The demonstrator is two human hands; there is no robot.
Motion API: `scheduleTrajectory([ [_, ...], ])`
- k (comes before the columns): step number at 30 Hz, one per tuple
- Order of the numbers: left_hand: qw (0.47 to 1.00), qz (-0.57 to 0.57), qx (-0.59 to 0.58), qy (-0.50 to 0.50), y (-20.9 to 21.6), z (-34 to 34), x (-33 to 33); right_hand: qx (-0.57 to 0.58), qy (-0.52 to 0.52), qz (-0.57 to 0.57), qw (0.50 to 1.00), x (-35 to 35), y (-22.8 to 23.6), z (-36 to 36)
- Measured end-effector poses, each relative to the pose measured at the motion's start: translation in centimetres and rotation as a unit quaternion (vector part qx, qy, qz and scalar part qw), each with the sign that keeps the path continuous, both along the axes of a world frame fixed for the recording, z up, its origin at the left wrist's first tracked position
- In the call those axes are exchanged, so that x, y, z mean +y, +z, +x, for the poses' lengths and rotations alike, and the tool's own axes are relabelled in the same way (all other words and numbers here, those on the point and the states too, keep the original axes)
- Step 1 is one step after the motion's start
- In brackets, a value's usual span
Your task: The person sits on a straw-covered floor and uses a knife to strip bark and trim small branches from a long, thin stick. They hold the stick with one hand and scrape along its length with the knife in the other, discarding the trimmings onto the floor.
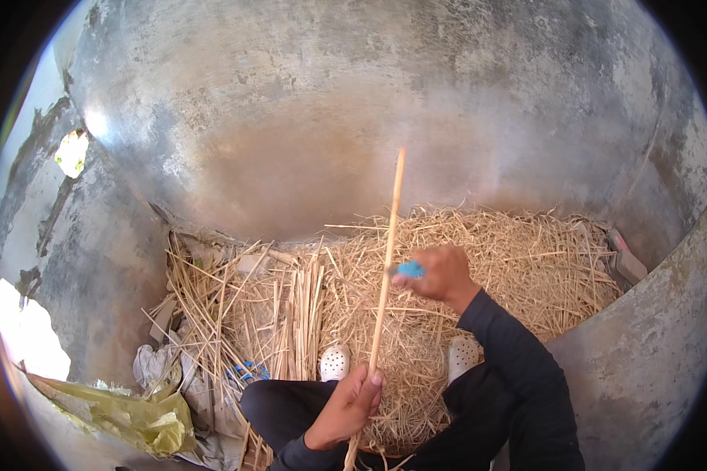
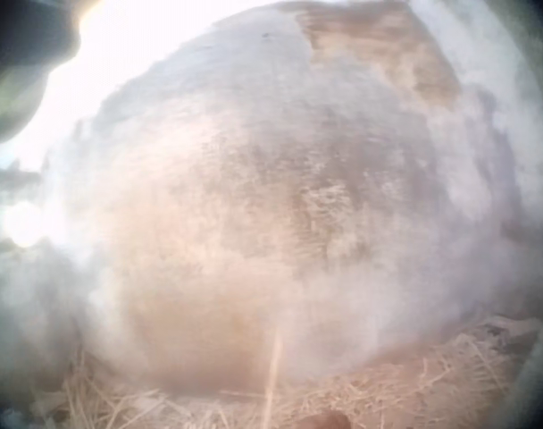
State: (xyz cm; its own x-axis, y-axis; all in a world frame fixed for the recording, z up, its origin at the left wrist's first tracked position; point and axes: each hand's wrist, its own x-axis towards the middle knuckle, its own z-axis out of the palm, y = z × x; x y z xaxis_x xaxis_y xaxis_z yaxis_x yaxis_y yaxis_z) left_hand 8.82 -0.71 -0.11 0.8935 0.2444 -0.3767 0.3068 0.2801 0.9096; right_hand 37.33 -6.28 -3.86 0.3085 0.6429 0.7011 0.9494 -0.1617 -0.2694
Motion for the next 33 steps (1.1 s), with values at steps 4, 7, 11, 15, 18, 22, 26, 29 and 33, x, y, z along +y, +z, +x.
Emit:
scheduleTrajectory([
  [4,0.997,0.077,-0.007,-0.014,-0.7,0.3,0.2,0.048,-0.042,-0.039,0.997,-0.9,-0.7,1.5],
  [7,0.994,0.111,0.006,-0.007,-0.7,0.1,0.5,0.022,0.031,0.021,0.999,-0.3,-0.5,-1.5],
  [11,0.987,0.161,0.016,-0.013,-1.2,-0.7,0.0,-0.009,-0.042,-0.006,0.999,0.2,-1.0,1.3],
  [15,0.989,0.144,0.012,-0.043,-1.0,-1.6,-1.1,-0.008,-0.115,-0.002,0.993,-0.3,-1.8,4.6],
  [18,0.991,0.129,0.035,-0.031,-1.8,-1.6,-0.9,-0.047,-0.116,-0.018,0.992,-0.3,-2.0,5.5],
  [22,0.983,0.064,0.085,-0.15,-2.2,-6.9,-1.4,0.296,-0.416,-0.065,0.858,-5.3,-4.3,14.8],
  [26,0.991,0.115,0.065,0.032,-1.0,-4.3,0.4,0.187,-0.318,-0.004,0.929,-5.7,-7.7,10.9],
  [29,0.997,0.043,0.026,0.05,-0.9,-2.0,1.2,0.165,-0.144,0.014,0.976,-1.4,-3.2,5.9],
  [33,0.998,0.033,-0.006,0.044,0.1,0.6,1.2,0.052,0.024,-0.096,0.994,-1.2,0.4,-1.0],
])
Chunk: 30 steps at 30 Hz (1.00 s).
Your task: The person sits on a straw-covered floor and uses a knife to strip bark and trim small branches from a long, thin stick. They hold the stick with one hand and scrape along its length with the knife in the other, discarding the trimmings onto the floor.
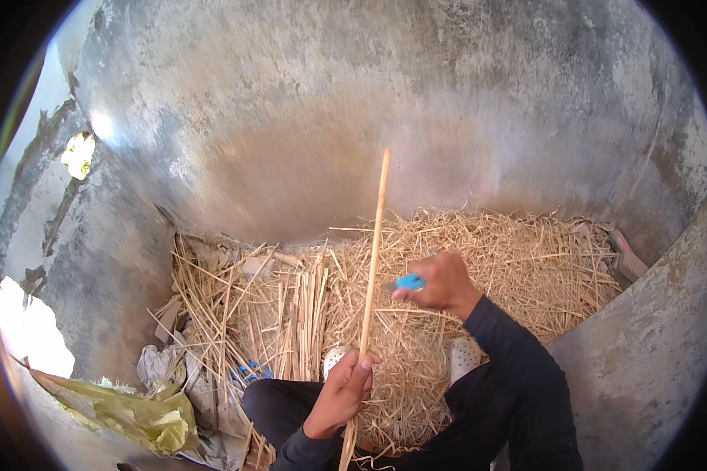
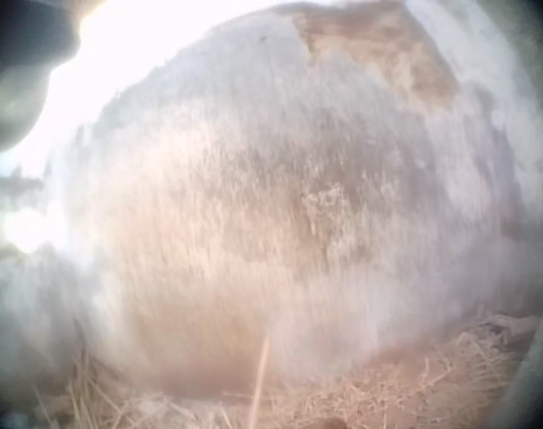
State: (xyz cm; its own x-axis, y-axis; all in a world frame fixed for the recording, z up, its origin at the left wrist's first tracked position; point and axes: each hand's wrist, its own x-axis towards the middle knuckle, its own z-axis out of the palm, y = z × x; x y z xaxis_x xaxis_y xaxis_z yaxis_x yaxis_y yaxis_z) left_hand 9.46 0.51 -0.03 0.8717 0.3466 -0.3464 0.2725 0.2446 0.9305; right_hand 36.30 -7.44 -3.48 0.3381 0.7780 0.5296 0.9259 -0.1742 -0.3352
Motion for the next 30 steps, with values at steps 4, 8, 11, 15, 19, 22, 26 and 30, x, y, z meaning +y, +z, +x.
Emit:
scheduleTrajectory([
  [4,0.999,0.032,-0.017,-0.032,-0.3,0.1,-0.6,-0.046,0.04,0.091,0.994,0.6,0.4,-1.2],
  [8,0.999,0.023,-0.025,-0.031,-0.1,0.3,-1.1,-0.082,0.032,0.105,0.991,0.5,0.0,0.2],
  [11,0.998,0.04,-0.033,-0.03,-0.2,0.4,-1.1,-0.101,0.024,0.119,0.987,1.4,-0.4,0.6],
  [15,0.999,0.013,-0.02,-0.025,-0.2,0.1,-0.7,-0.119,0.021,0.136,0.983,1.9,-0.6,0.9],
  [19,0.999,-0.019,-0.003,-0.042,-0.2,-1.2,-2.3,-0.104,-0.092,0.089,0.986,2.4,-1.9,2.1],
  [22,0.997,-0.059,0.012,-0.052,-1.0,-2.4,-2.6,-0.087,-0.144,0.072,0.983,1.7,-2.2,5.7],
  [26,0.995,-0.089,-0.004,-0.051,-1.1,-2.2,-2.5,-0.06,-0.15,0.08,0.984,1.8,-2.4,5.6],
  [30,0.995,-0.086,-0.002,-0.053,-1.4,-2.0,-1.9,-0.115,-0.145,0.085,0.979,2.1,-3.2,6.7],
])
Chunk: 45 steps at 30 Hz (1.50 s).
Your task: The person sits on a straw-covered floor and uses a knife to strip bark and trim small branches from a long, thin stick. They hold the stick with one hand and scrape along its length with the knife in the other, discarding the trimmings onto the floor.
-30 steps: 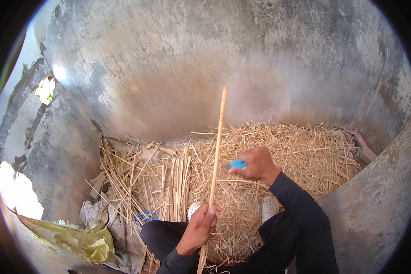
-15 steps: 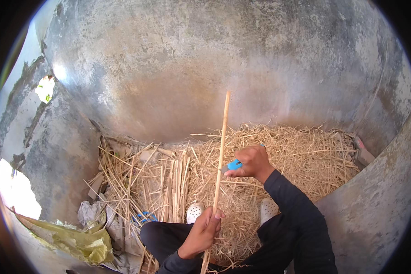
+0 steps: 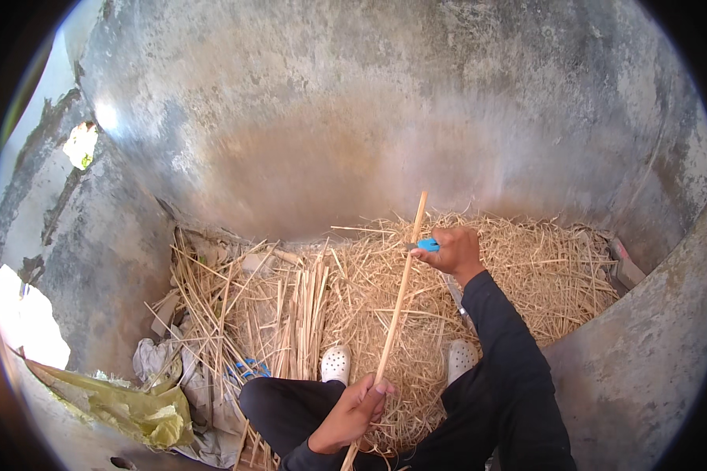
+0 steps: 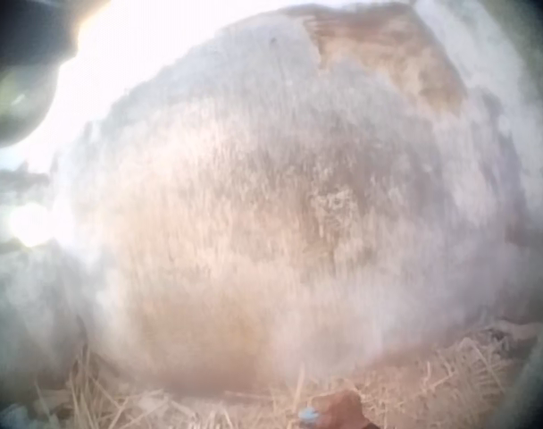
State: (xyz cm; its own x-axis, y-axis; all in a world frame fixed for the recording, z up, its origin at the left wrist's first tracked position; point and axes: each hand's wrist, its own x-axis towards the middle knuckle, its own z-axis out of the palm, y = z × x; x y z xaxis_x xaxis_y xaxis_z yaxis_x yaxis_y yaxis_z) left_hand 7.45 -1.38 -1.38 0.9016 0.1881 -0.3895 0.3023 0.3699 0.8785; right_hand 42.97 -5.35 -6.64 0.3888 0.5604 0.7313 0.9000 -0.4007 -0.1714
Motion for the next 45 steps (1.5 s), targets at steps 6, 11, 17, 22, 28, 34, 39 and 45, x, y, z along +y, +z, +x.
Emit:
scheduleTrajectory([
  [6,0.995,-0.031,0.092,0.023,0.9,-1.4,0.2,0.074,-0.121,-0.015,0.99,-0.2,-4.1,3.6],
  [11,0.996,-0.031,0.032,0.077,2.4,-7.4,-0.6,0.366,-0.278,-0.026,0.887,-5.4,-4.7,6.8],
  [17,0.992,-0.078,0.033,0.093,1.2,-3.2,2.6,0.282,-0.001,-0.009,0.959,-0.2,-0.7,-0.8],
  [22,0.976,-0.194,-0.056,0.076,1.5,0.2,4.2,0.139,0.257,-0.035,0.956,0.3,2.3,-10.4],
  [28,0.961,-0.269,-0.058,0.018,1.4,0.3,2.7,0.117,0.133,-0.003,0.984,0.9,0.4,-7.7],
  [34,0.968,-0.25,-0.017,0.025,1.9,0.3,2.2,0.088,0.221,0.013,0.971,-0.6,2.4,-11.1],
  [39,0.966,-0.258,0.028,-0.009,2.3,-1.0,1.0,0.066,0.096,-0.006,0.993,-0.8,1.8,-5.9],
  [45,0.966,-0.249,0.065,-0.036,2.2,-0.7,0.2,0.044,0.011,0.027,0.999,-2.7,1.3,-0.2],
])
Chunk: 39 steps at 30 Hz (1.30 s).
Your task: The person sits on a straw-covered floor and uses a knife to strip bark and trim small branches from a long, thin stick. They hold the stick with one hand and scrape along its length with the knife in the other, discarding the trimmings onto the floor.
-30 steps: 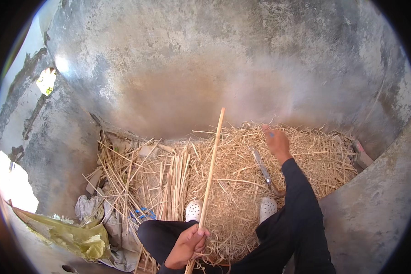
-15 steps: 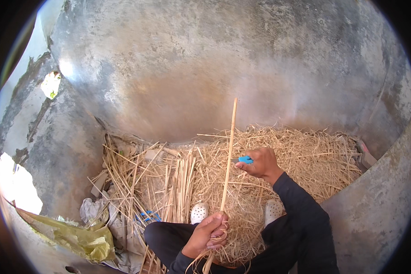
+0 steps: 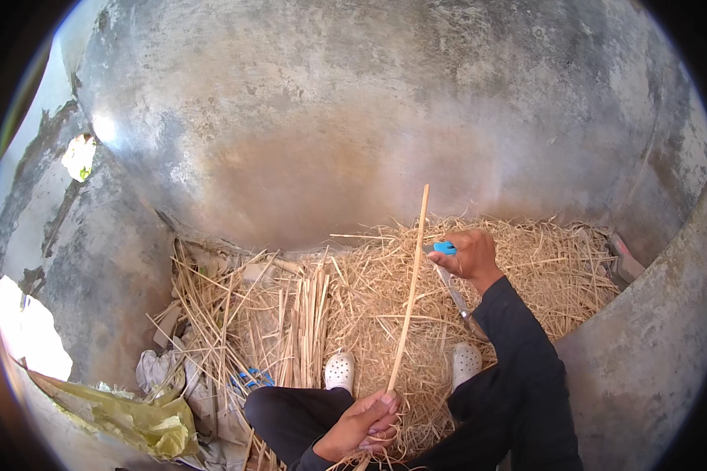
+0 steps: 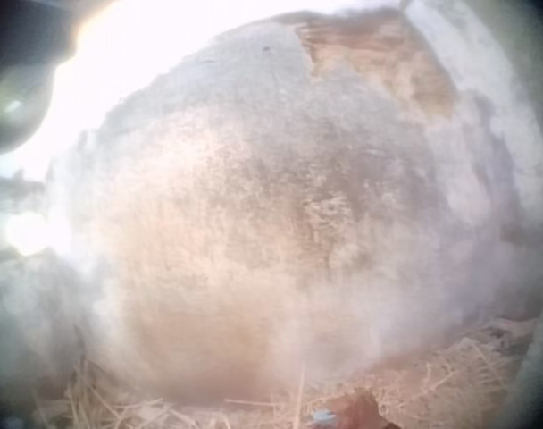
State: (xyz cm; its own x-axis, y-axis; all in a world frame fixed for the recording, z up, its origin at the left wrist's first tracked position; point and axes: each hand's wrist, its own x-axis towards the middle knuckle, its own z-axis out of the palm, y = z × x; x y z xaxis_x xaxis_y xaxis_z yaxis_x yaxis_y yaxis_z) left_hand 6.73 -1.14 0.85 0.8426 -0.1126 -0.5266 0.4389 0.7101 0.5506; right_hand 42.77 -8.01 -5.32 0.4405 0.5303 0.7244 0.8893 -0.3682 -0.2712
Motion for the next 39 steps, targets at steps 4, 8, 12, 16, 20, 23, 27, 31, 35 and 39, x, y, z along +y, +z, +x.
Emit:
scheduleTrajectory([
  [4,1.0,0.008,0.004,-0.018,-0.8,-0.1,-0.4,-0.049,0.001,0.016,0.999,-0.2,0.3,-0.1],
  [8,0.999,-0.009,0.035,0.024,-0.7,-0.1,-0.2,-0.093,0.005,0.003,0.996,0.7,-0.9,0.7],
  [12,0.998,-0.015,0.04,0.037,-1.1,0.2,0.3,-0.102,0.004,-0.004,0.995,1.3,-2.5,1.5],
  [16,0.998,-0.022,0.025,0.053,-1.9,0.4,0.6,-0.07,0.022,-0.044,0.996,1.6,-4.2,2.0],
  [20,0.996,0.002,0.057,0.064,-2.2,0.0,0.9,-0.076,0.004,-0.072,0.995,2.4,-5.4,2.2],
  [23,0.997,0.066,0.044,-0.008,-3.2,-3.2,-0.5,0.154,-0.197,0.006,0.968,-0.8,-10.4,7.7],
  [27,0.993,0.01,0.05,0.105,-2.5,-6.3,1.1,0.235,-0.216,-0.094,0.943,-2.3,-7.8,8.2],
  [31,0.987,-0.035,-0.005,0.157,-1.7,-4.2,2.1,0.232,0.011,-0.106,0.967,2.2,-4.7,1.3],
  [35,0.99,-0.034,-0.044,0.132,-1.1,-3.2,2.3,0.071,0.226,-0.114,0.965,2.6,-1.0,-6.3],
  [39,0.992,-0.045,-0.034,0.112,-1.2,-2.8,1.5,0.006,0.278,-0.031,0.96,2.8,0.1,-9.6],
])
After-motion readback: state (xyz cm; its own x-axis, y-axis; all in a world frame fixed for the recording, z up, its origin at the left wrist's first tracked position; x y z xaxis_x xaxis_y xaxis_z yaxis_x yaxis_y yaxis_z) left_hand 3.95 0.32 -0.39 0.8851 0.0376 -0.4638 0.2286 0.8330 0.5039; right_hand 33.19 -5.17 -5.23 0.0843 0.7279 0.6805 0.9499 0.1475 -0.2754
